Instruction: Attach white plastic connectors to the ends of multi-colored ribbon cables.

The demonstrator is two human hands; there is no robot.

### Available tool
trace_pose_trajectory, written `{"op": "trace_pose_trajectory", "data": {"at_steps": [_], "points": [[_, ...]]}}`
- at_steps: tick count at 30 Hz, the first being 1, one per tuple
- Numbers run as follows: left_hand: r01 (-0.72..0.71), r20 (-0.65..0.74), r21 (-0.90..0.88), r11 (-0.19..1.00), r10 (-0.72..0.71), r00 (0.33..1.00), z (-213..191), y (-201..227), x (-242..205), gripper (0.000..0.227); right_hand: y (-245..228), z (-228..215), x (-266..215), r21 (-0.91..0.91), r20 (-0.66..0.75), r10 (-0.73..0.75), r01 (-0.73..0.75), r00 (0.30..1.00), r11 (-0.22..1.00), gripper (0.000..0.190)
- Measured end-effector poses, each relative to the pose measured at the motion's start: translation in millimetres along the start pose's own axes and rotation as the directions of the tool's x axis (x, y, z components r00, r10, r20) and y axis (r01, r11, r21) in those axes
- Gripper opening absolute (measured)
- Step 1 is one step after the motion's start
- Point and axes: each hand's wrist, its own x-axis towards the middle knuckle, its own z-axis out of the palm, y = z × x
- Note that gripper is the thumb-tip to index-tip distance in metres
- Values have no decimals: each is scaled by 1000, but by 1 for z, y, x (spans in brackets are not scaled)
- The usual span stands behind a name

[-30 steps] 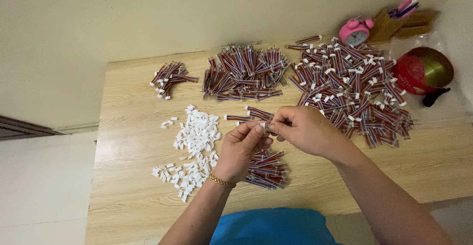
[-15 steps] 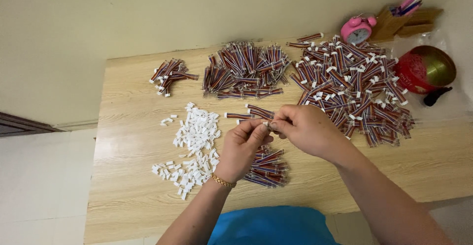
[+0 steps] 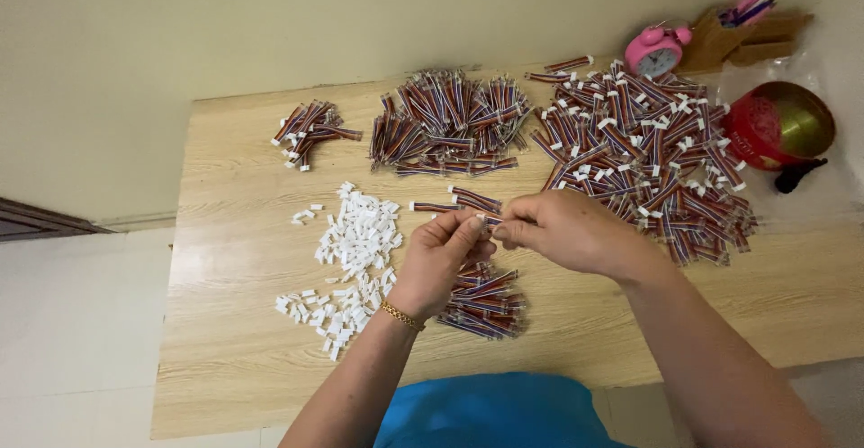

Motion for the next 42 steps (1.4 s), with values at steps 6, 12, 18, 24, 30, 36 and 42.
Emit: {"op": "trace_pose_trajectory", "data": {"at_steps": [6, 12, 18, 24, 30, 36, 42], "points": [[-34, -5, 122, 992, 35, 999, 7, 17, -8, 20, 1, -1, 1, -84, -19, -45, 43, 999, 996, 25], [-65, -15, 236, 970, 70, 997, 6, 19, -11, 21, -4, 6, 6, -102, -26, -7, 4, 1000, 995, 25], [-63, 12, 238, 969, 62, 998, 7, 23, -18, 21, -2, 7, 7, -121, 1, 11, -10, 1000, 993, 24], [32, 31, 164, 986, -37, 999, -7, 11, -11, 21, 6, 11, 11, -69, 35, -10, 12, 999, 998, 22], [57, 46, 133, 990, -63, 997, -13, 15, -8, 21, 14, 16, 22, 95, 67, -39, 33, 997, 995, 23], [-8, -4, 205, 979, 9, 1000, -9, 10, -9, 21, 11, 19, 23, -175, -12, -132, 128, 991, 976, 22], [-6, -40, 260, 966, 17, 999, -5, 9, -11, 20, 30, 35, 35, -236, -66, -201, 180, 977, 955, 22]]}}
